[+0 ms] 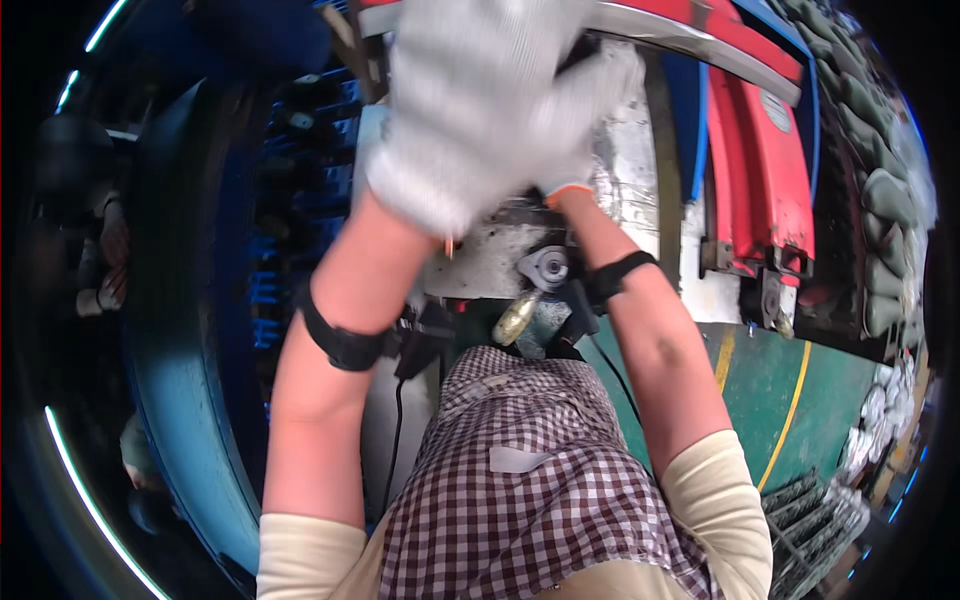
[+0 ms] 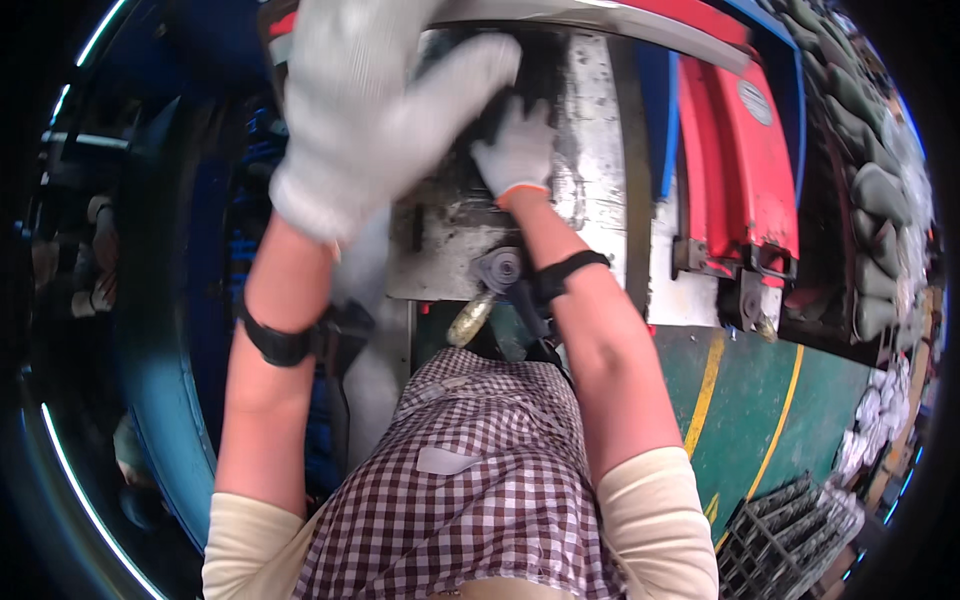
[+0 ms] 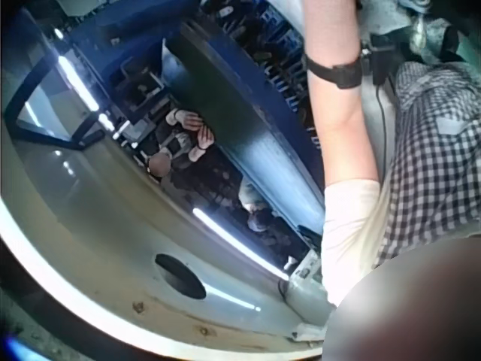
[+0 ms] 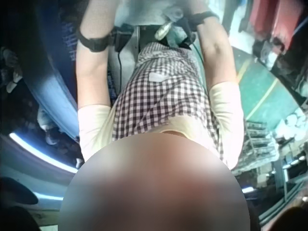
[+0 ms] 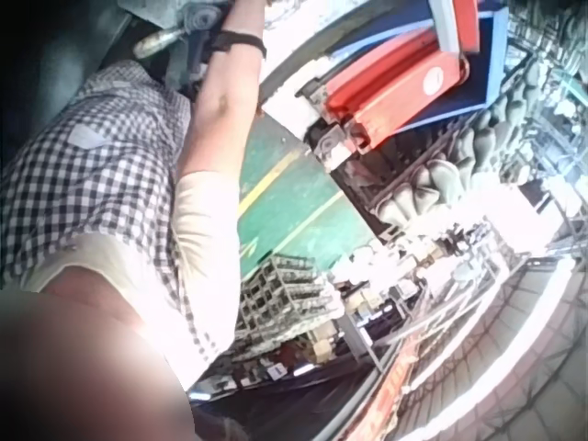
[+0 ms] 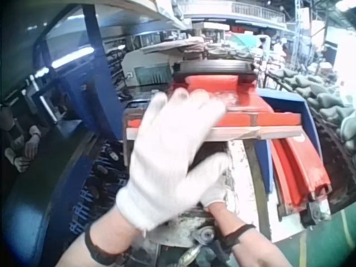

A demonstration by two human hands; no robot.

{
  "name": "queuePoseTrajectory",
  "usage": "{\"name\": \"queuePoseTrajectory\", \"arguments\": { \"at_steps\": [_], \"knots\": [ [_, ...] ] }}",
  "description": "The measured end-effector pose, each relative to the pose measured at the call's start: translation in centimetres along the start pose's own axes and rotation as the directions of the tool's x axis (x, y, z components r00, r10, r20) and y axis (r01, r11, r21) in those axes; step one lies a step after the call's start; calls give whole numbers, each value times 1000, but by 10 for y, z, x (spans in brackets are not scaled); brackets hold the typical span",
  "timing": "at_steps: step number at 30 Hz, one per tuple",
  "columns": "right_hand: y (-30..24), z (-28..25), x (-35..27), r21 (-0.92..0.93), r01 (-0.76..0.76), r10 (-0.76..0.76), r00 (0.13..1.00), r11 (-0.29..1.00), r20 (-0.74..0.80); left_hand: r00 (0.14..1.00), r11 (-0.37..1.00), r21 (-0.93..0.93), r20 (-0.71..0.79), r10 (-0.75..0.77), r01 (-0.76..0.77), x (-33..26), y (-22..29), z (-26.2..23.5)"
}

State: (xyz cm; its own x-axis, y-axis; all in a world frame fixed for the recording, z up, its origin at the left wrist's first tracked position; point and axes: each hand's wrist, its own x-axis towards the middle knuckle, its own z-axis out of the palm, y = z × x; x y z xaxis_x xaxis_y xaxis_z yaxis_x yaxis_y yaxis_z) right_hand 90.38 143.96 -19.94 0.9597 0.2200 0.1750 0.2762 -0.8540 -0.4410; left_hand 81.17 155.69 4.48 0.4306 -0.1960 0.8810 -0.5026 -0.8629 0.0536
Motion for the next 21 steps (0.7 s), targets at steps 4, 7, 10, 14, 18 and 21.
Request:
{"name": "queuePoseTrajectory", "arguments": {
  "at_steps": [4, 7, 10, 14, 18, 21],
  "knots": [
    [13, -43, -3, 769, -103, 27, 993, 631, 111, 980, 904, -381, 102, -168, 194, -114, 10, -39],
    [-6, -74, -54, 901, -270, 27, 960, 340, 278, 341, 19, -510, 547, -764, 860, -192, 36, -48],
    [-49, -82, -120, 895, -395, -147, 892, 208, 428, 183, -335, -608, 631, -754, 720, -229, 47, -46],
    [-86, -75, -155, 839, -231, -466, 744, 492, 478, -119, -658, -720, 649, -751, 223, -260, 50, -81],
    [-53, -84, -145, 474, 430, -590, 763, 768, 264, -472, -539, -807, 389, -791, 239, -327, 35, -128],
    [-15, -83, -146, 231, 383, -398, 917, 894, 23, -676, -566, -683, 141, -723, 462, -398, -19, -157]
  ]
}}
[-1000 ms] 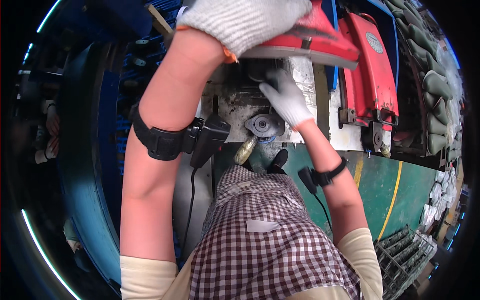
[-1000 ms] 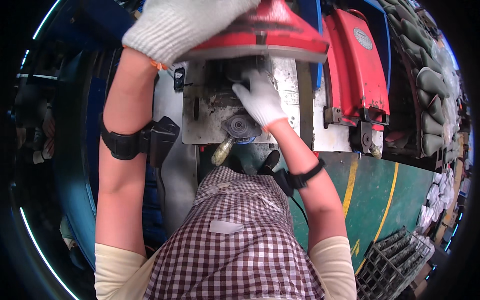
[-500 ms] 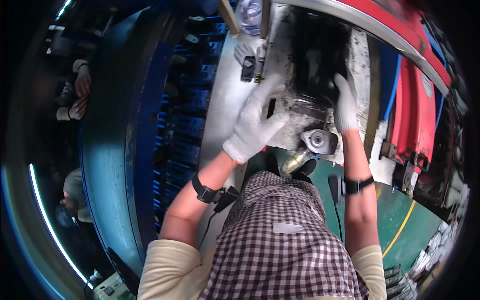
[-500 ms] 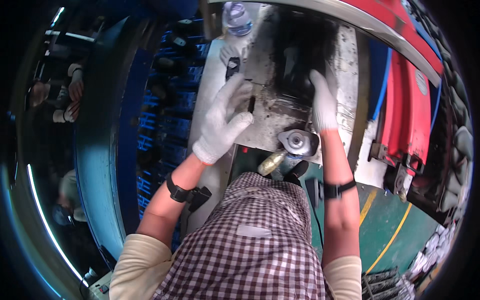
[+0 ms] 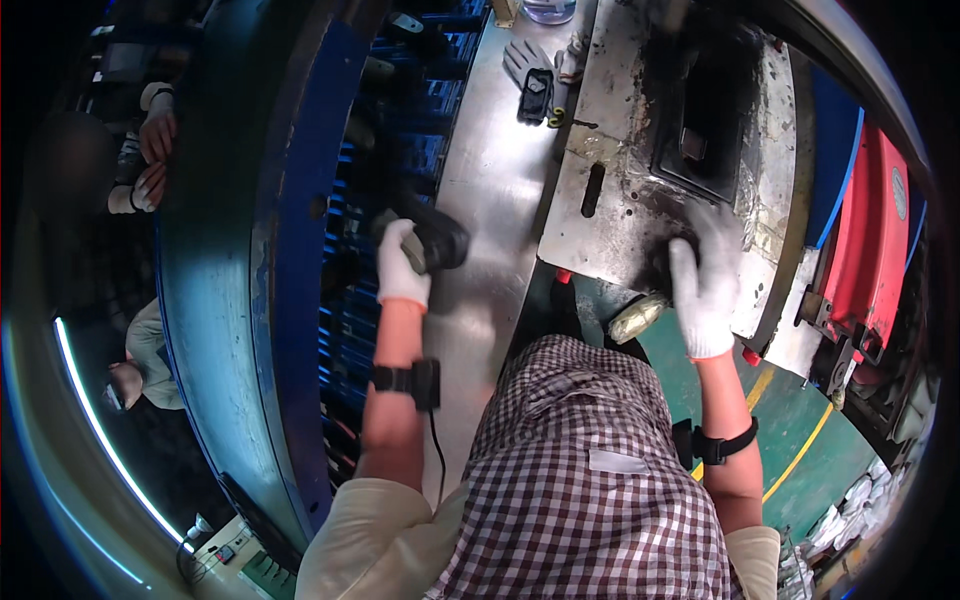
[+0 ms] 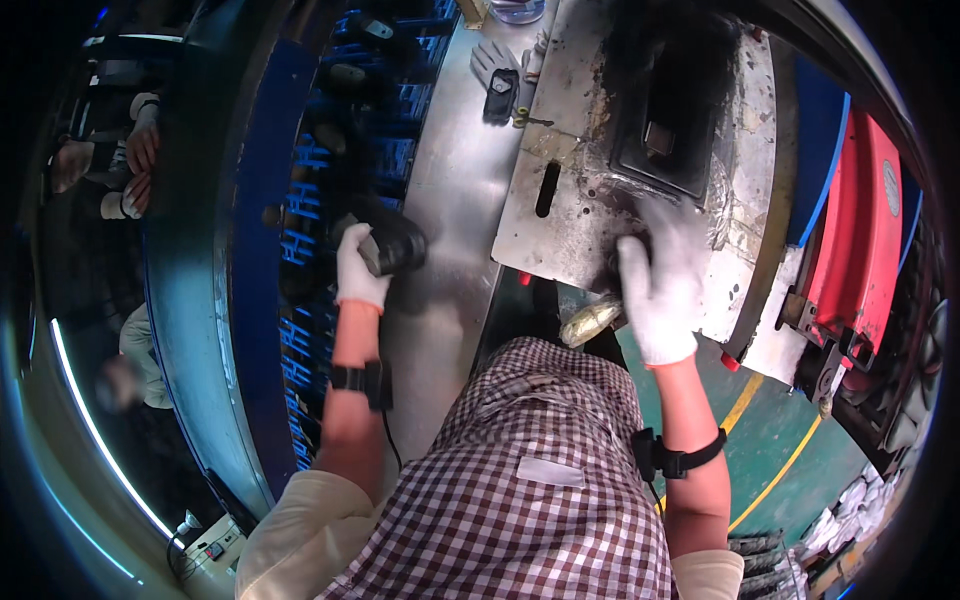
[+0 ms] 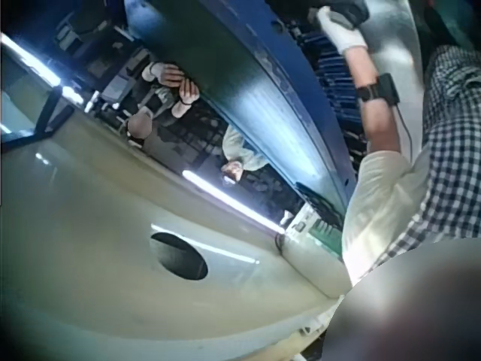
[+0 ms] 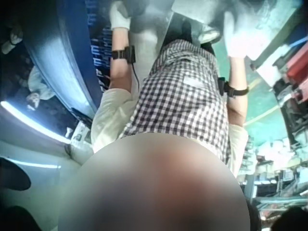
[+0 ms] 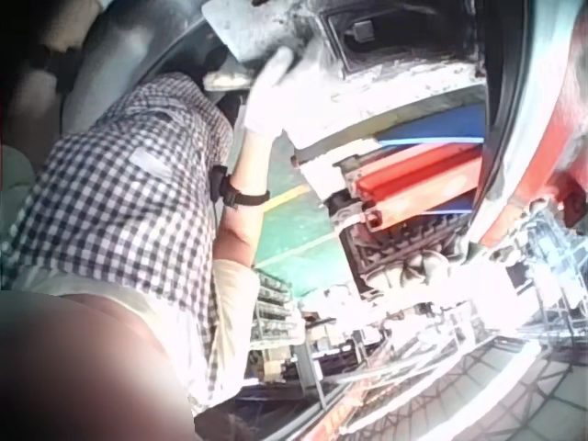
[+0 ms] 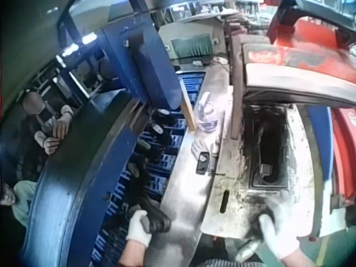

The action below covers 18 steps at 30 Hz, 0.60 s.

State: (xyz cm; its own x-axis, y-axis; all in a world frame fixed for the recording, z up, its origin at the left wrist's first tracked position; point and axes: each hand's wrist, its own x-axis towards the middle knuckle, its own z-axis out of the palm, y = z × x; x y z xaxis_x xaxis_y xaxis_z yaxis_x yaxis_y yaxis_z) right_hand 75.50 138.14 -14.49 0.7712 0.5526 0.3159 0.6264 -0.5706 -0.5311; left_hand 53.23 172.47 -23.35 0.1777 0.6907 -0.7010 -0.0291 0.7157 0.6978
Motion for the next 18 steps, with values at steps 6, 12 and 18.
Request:
{"name": "queuePoseTrajectory", "arguments": {
  "at_steps": [6, 12, 18],
  "knots": [
    [20, 12, -20, -104, -54, 52, 998, 993, -22, 835, 780, 512, -197, 514, -360, 166, 39, -49],
    [16, 11, -17, -127, -61, 66, 997, 990, 30, 858, 530, 834, -156, 489, -151, 223, 50, -65],
    [22, 14, -24, -110, -117, 122, 992, 987, 44, 223, 229, 962, -192, 956, -151, 161, 27, -122]
  ]
}}
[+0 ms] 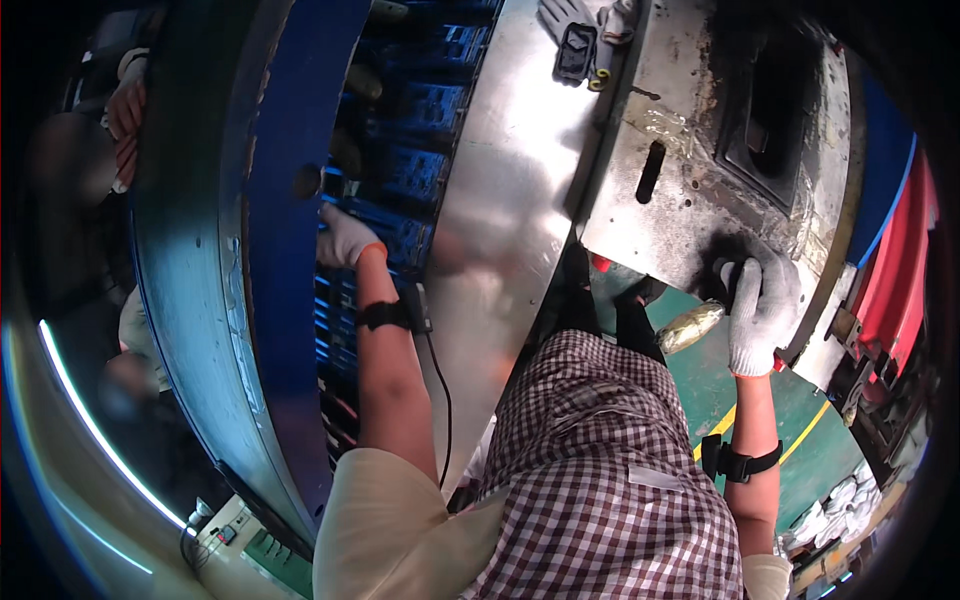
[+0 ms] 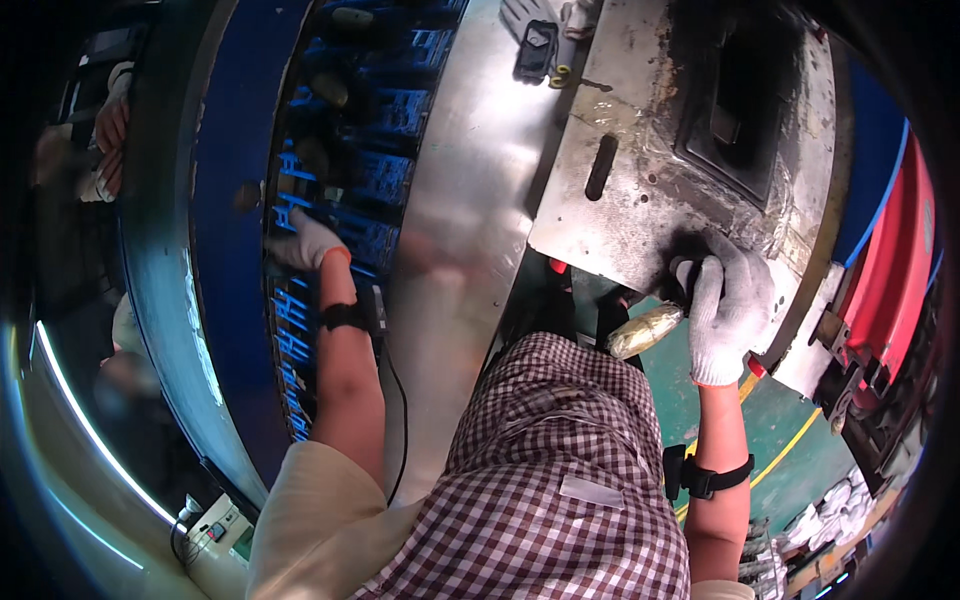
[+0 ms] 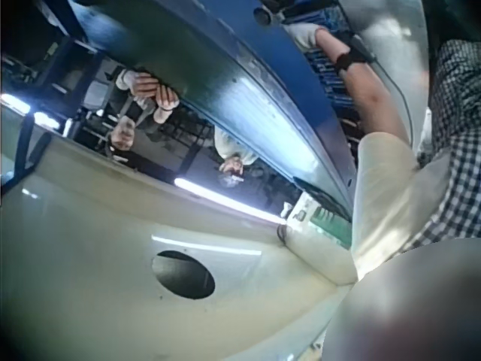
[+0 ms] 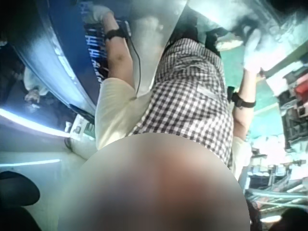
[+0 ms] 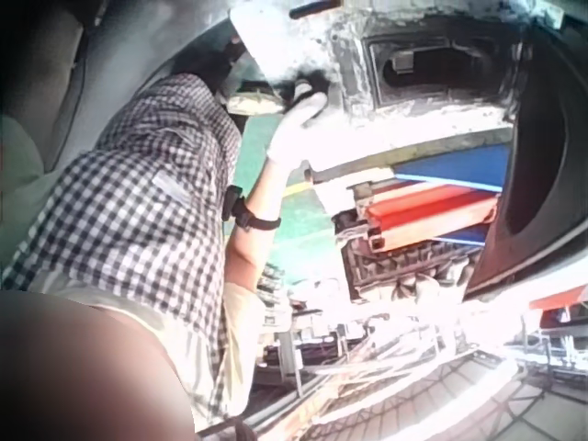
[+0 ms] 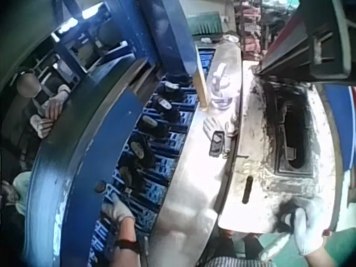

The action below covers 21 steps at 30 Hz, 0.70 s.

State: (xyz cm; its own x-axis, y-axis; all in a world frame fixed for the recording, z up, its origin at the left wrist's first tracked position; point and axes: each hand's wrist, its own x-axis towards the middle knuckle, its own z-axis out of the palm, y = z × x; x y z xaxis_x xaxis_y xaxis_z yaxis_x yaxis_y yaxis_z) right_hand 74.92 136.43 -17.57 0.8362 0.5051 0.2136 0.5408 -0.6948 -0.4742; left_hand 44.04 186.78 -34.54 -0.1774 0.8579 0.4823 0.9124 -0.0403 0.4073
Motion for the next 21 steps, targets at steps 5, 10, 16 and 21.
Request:
{"name": "queuePoseTrajectory", "arguments": {
  "at_steps": [5, 10, 16, 21],
  "knots": [
    [3, 1, -2, -58, 43, -41, 998, 997, 41, 404, 204, -354, 709, -577, 913, 37, -71, -8],
    [-5, 2, 3, -15, 17, -17, 1000, 1000, 17, 99, 124, -39, 843, -529, 991, 63, -117, 20],
    [-2, -5, 4, -16, 105, -102, 988, 994, 119, 253, -175, -292, 943, -215, 940, -19, -85, -101],
    [-31, -16, 13, 349, 166, -199, 978, 922, 62, 141, -149, -81, 880, 454, 986, -111, 53, -191]
  ]
}}
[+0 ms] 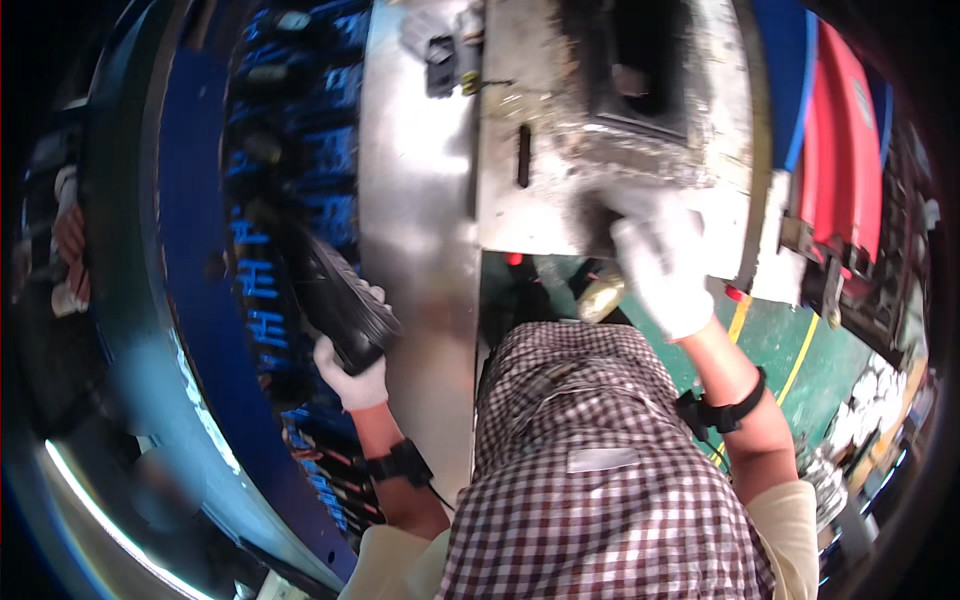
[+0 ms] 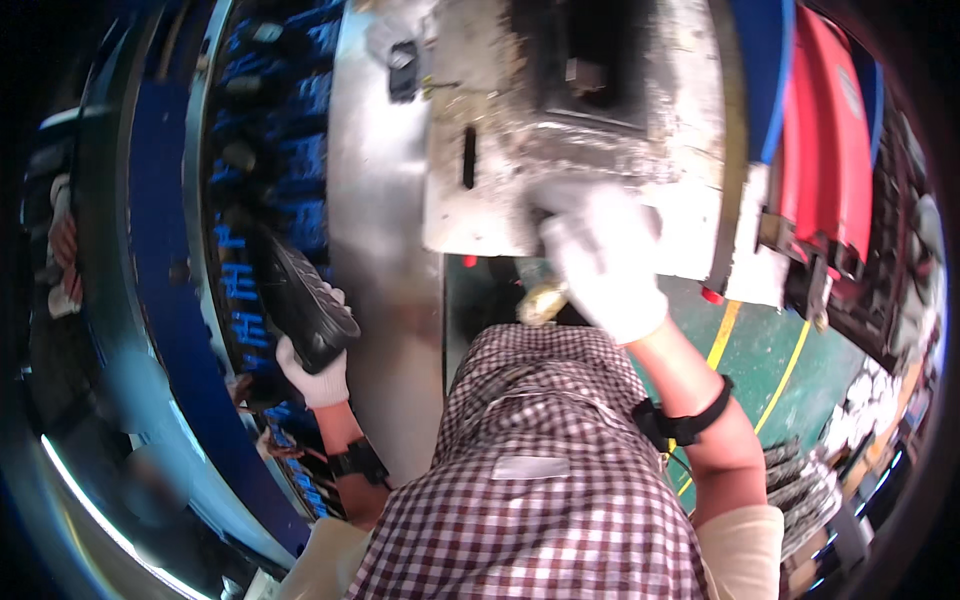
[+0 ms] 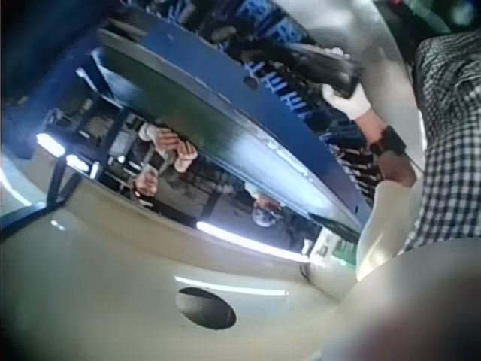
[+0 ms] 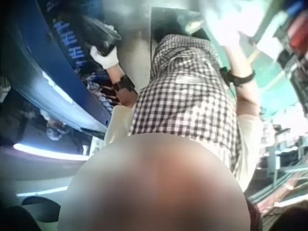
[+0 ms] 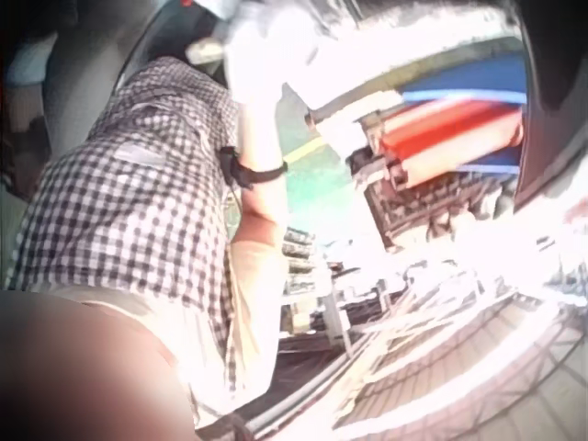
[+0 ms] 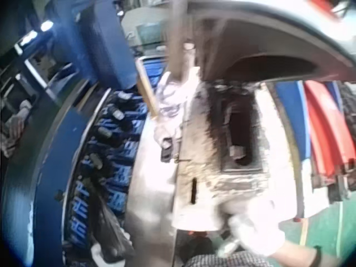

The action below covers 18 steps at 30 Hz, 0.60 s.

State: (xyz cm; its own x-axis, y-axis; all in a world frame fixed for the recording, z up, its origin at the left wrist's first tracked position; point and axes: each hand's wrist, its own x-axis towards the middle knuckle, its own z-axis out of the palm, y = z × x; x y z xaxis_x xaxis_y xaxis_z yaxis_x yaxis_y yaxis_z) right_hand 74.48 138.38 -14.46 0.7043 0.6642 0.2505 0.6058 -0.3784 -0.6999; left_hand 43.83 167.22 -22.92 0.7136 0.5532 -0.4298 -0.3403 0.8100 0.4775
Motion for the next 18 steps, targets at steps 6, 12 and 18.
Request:
{"name": "queuePoseTrajectory", "arguments": {
  "at_steps": [6, 12, 18],
  "knots": [
    [-59, 24, 15, 666, -428, 208, 899, 611, 387, 980, 823, 567, 139, -143, 40, 36, -78, 162],
    [54, -12, 86, 259, -275, 353, 874, 926, -333, 510, 114, 507, 774, 376, -854, 63, -69, 291],
    [91, -4, 140, -328, -435, 311, 876, 839, -368, -11, -315, 104, 940, 341, -943, 59, -21, 416]
  ]
}}
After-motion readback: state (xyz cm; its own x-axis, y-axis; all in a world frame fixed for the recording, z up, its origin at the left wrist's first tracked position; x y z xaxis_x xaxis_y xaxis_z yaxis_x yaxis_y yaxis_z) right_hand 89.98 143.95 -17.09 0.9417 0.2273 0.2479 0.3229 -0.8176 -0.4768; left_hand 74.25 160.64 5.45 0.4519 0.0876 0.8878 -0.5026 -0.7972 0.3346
